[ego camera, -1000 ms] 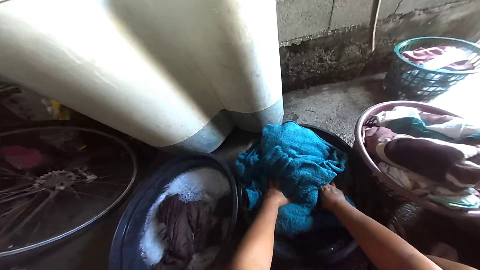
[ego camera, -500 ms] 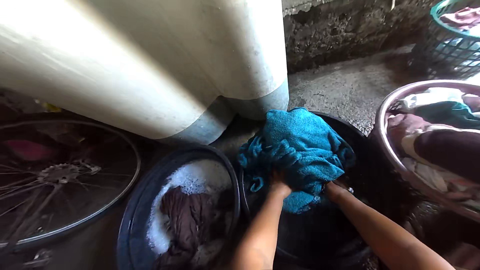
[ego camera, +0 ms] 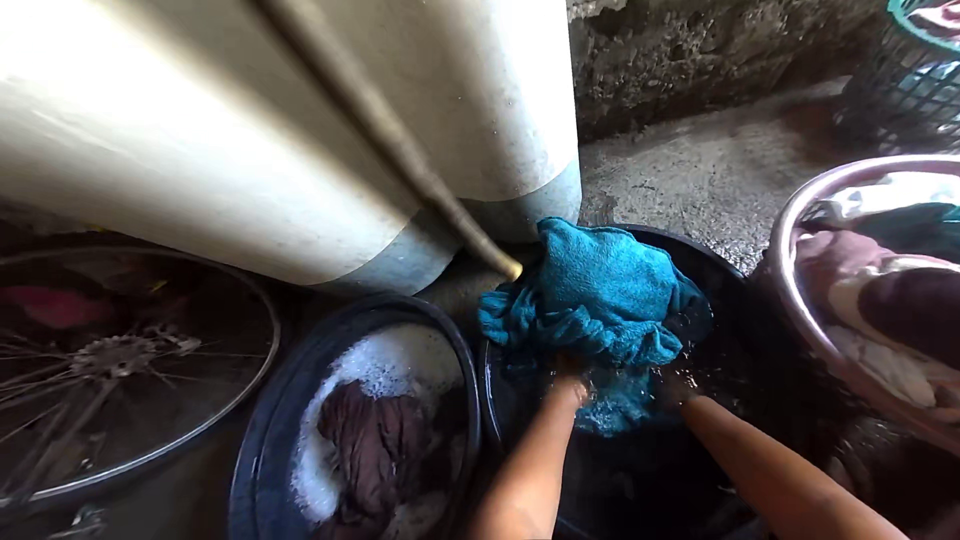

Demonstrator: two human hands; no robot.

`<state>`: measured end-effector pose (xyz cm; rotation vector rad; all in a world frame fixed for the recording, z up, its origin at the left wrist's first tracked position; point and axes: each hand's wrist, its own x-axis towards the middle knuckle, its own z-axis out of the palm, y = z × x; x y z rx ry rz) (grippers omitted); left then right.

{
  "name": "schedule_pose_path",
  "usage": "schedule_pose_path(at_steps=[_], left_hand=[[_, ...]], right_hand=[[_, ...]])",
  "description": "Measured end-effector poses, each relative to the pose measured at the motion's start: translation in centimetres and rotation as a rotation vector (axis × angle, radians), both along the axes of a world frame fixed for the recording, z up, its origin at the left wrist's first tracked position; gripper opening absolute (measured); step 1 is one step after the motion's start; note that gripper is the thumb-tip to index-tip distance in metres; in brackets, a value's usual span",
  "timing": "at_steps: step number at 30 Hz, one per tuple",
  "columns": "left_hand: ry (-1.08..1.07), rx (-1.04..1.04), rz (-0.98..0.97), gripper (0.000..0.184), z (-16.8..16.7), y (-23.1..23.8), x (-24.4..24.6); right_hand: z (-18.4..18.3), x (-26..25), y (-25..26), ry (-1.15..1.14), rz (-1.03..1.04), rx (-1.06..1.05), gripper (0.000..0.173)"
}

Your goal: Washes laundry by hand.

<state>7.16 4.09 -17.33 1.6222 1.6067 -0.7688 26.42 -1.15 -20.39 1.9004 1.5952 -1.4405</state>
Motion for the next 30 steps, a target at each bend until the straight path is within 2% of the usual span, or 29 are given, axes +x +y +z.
schedule_pose_path(at_steps=[2,4,6,7,8,9,11,13,16,17,20,21,22,23,24,26,28,30], left_hand=[[-0.029,-0.026,0.028,0.073,-0.8,0.2,-0.2],[-0.158,0.075,0.151,0.076,-0.5,-0.5,-0.3],[-0.161,0.110,0.121,0.067,1.8,-1.0,0.6],[-0.126,0.040,0.106,0.061,4.1,-1.0,1.6],[-0.107,0.020,0.152,0.058,5.2,-1.1,2.1],[-0.064,0.010,0.105,0.063,4.6,-1.3,1.8],[-0.030,0.127,-0.025,0.079,0.0,-1.7,-0.3],[-0.017,0.130,-0.060,0.083,-2.4,-2.0,-1.0],[0.000,0.120,-0.002,0.071,-2.2,-2.8,-0.7],[0.013,0.119,0.017,0.068,-2.1,-3.0,-0.7],[0.038,0.214,-0.004,0.086,-1.9,-4.0,-0.8],[0.056,0.238,-0.023,0.095,-1.7,-4.2,-0.8],[0.060,0.275,-0.026,0.102,-1.4,-4.6,-0.8],[0.061,0.305,-0.028,0.107,-1.0,-5.1,-0.9],[0.070,0.314,-0.031,0.110,-0.6,-5.4,-0.9],[0.086,0.307,-0.008,0.113,0.7,-6.3,-0.8],[0.064,0.317,0.034,0.111,2.1,-7.2,-0.7],[0.069,0.303,0.048,0.112,3.0,-8.0,-0.7]], right_hand=[[-2.6,0.0,-0.3,-0.006,-0.050,0.067,0.076],[-4.5,0.0,-0.9,0.024,-0.153,0.178,0.066],[-2.6,0.0,-1.1,0.078,-0.178,0.153,0.060],[-2.0,0.2,-1.0,0.075,-0.120,0.121,0.063],[-2.9,0.4,-1.3,0.047,-0.071,0.138,0.066],[-5.0,0.5,-1.8,0.024,-0.056,0.195,0.072],[-7.8,0.2,-2.8,-0.017,-0.074,0.288,0.078],[-5.6,0.2,-2.2,-0.066,0.009,0.165,0.087],[-5.0,0.4,-2.4,-0.065,0.030,0.168,0.083],[-3.3,0.3,-2.4,-0.050,0.026,0.135,0.086],[2.5,-0.8,-3.1,-0.030,0.045,0.053,0.076],[3.2,-0.9,-3.5,-0.008,0.047,0.058,0.075],[3.4,-0.5,-4.0,0.043,0.075,0.073,0.079],[1.7,-0.1,-5.2,0.094,0.067,0.222,0.083],[-1.5,-0.1,-6.8,0.127,-0.022,0.472,0.086],[0.9,-0.6,-6.0,0.058,-0.078,0.152,0.094],[2.5,-1.0,-6.1,-0.063,-0.082,0.125,0.091],[3.4,-0.9,-6.8,-0.142,-0.072,0.198,0.079]])
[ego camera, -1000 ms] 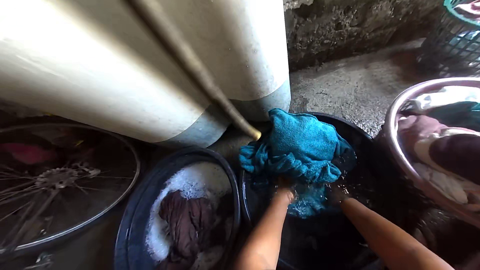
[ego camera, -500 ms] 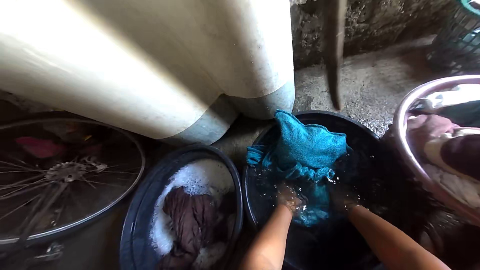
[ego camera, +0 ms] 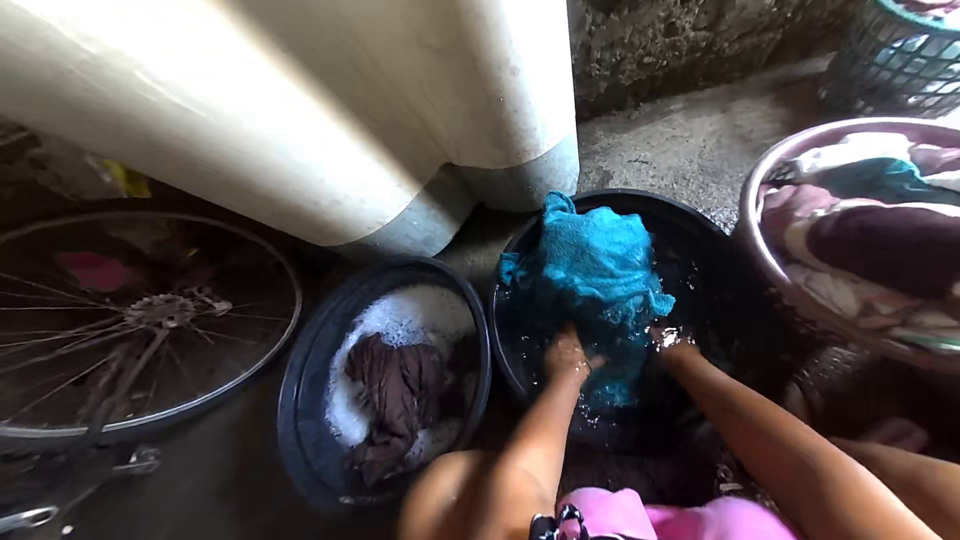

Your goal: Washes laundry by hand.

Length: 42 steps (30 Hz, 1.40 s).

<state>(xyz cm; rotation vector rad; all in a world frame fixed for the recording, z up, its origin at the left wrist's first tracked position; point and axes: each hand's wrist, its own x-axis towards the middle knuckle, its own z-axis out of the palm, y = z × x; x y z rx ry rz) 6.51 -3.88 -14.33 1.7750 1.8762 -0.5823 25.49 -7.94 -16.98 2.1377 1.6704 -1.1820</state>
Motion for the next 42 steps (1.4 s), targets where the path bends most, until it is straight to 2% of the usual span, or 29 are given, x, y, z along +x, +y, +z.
schedule_pose_path(at_steps=[3,7,9,14,18,24,29,32,35,42], left_hand=[[-0.016,-0.018,0.023,0.109,1.1,-1.6,0.1],[-0.149,-0.014,0.059,0.085,2.9,-2.6,-0.3],[-0.286,-0.013,0.059,0.068,2.5,-2.9,-1.2],[-0.605,-0.054,0.114,0.054,2.6,-2.4,-2.4],[-0.716,-0.084,0.171,0.051,3.2,-2.9,-2.5],[-0.802,-0.154,0.208,0.050,5.4,-3.7,-2.7],[-0.951,-0.165,0.271,0.048,6.6,-4.3,-3.3],[-1.078,-0.189,0.353,0.040,7.2,-4.6,-3.5],[-1.176,-0.197,0.381,0.035,8.0,-5.0,-3.5],[-1.298,-0.176,0.343,0.029,11.3,-5.9,-2.8]], right_hand=[[0.9,0.3,-1.3,-0.093,0.079,0.105,0.065],[1.5,1.8,-2.2,-0.053,0.065,0.256,0.082],[2.3,2.5,-3.0,0.008,-0.025,0.287,0.083],[5.0,3.3,-4.7,0.178,-0.294,0.413,0.035],[5.6,2.2,-5.4,0.385,-0.302,0.452,0.024],[4.7,0.5,-4.7,0.578,-0.262,0.397,0.034],[5.2,-0.5,-4.7,0.736,-0.459,0.300,0.032],[6.6,-1.3,-5.0,0.793,-0.469,0.287,0.027],[8.0,-2.1,-5.2,0.825,-0.410,0.322,0.024],[11.5,-2.8,-6.7,0.729,-0.346,0.570,0.039]])
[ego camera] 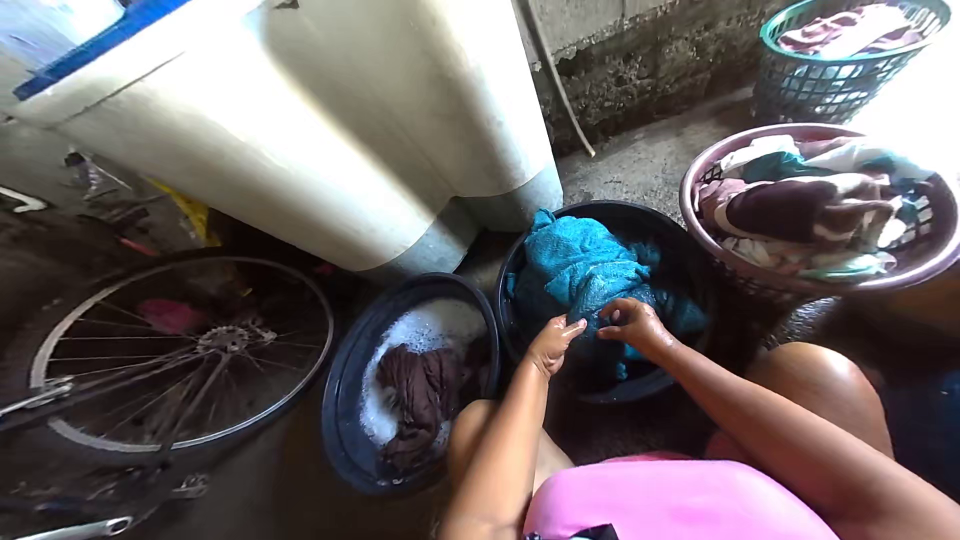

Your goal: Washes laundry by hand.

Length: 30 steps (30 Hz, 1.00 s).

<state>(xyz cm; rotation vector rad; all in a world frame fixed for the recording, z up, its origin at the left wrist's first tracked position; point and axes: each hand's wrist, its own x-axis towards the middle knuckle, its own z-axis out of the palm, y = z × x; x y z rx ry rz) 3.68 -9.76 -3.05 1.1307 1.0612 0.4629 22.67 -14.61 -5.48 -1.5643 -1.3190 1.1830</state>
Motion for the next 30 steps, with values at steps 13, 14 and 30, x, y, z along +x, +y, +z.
schedule_pose_path(at_steps=[13,14,30], left_hand=[[-0.024,0.097,-0.026,0.024,0.8,2.1,0.7],[-0.023,0.088,0.006,0.023,0.7,2.3,0.9],[0.062,0.061,0.085,0.012,1.6,4.7,3.4]], right_hand=[[0.2,0.2,1.9,0.262,0.033,0.014,0.012],[0.3,0.3,2.3,0.251,0.051,0.007,0.011],[1.2,2.3,4.4,-0.290,0.179,0.252,0.016]])
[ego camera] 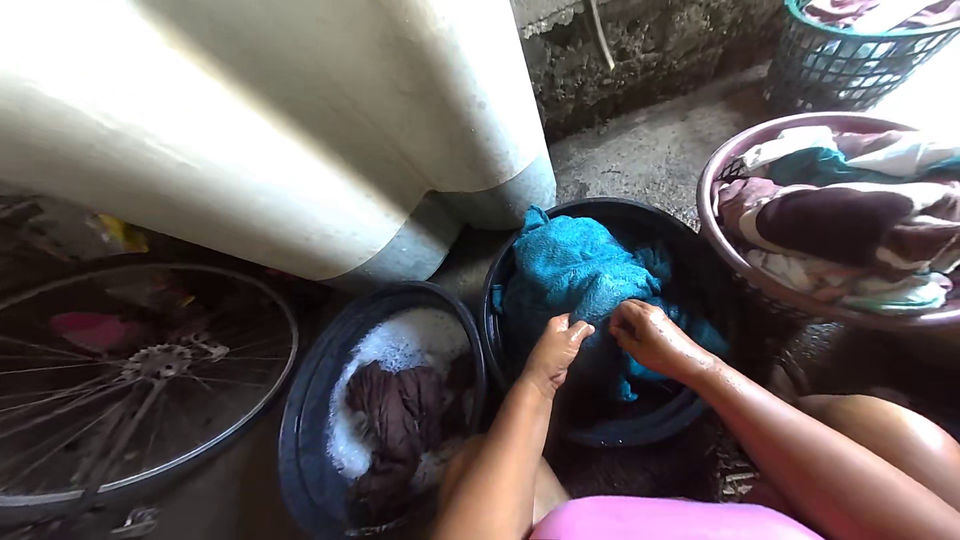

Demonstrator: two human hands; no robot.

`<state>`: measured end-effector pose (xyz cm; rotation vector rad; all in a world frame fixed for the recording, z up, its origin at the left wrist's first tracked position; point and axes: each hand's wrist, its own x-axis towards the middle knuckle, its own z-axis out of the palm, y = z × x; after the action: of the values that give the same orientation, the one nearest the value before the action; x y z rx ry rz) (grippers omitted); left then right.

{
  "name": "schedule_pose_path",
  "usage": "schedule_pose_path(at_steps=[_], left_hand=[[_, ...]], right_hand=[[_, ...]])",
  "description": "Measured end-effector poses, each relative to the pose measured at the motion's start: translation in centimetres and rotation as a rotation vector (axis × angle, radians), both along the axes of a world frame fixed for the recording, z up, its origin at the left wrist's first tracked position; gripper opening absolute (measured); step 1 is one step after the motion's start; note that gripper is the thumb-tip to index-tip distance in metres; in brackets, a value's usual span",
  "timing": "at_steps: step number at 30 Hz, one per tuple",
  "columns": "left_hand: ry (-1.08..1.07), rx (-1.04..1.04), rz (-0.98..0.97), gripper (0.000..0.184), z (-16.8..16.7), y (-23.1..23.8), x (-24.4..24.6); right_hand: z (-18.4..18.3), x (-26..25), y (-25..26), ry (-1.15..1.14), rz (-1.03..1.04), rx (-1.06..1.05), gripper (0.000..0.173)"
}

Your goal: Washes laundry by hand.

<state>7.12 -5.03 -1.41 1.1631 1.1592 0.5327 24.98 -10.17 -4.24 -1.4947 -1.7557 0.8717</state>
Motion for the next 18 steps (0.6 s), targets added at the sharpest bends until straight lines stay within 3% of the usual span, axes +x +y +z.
schedule_pose_path(at_steps=[11,18], left_hand=[[0.083,0.037,-0.046,0.013,-0.7,-0.1,0.4],[0.083,0.044,-0.093,0.012,-0.9,-0.4,0.7]], right_hand=[[-2.6,-0.6,-1.4,-0.173,-0.060,0.405,0.018],[-2.8,-0.9,-1.5,-0.260,-0.090,0.443,0.017]])
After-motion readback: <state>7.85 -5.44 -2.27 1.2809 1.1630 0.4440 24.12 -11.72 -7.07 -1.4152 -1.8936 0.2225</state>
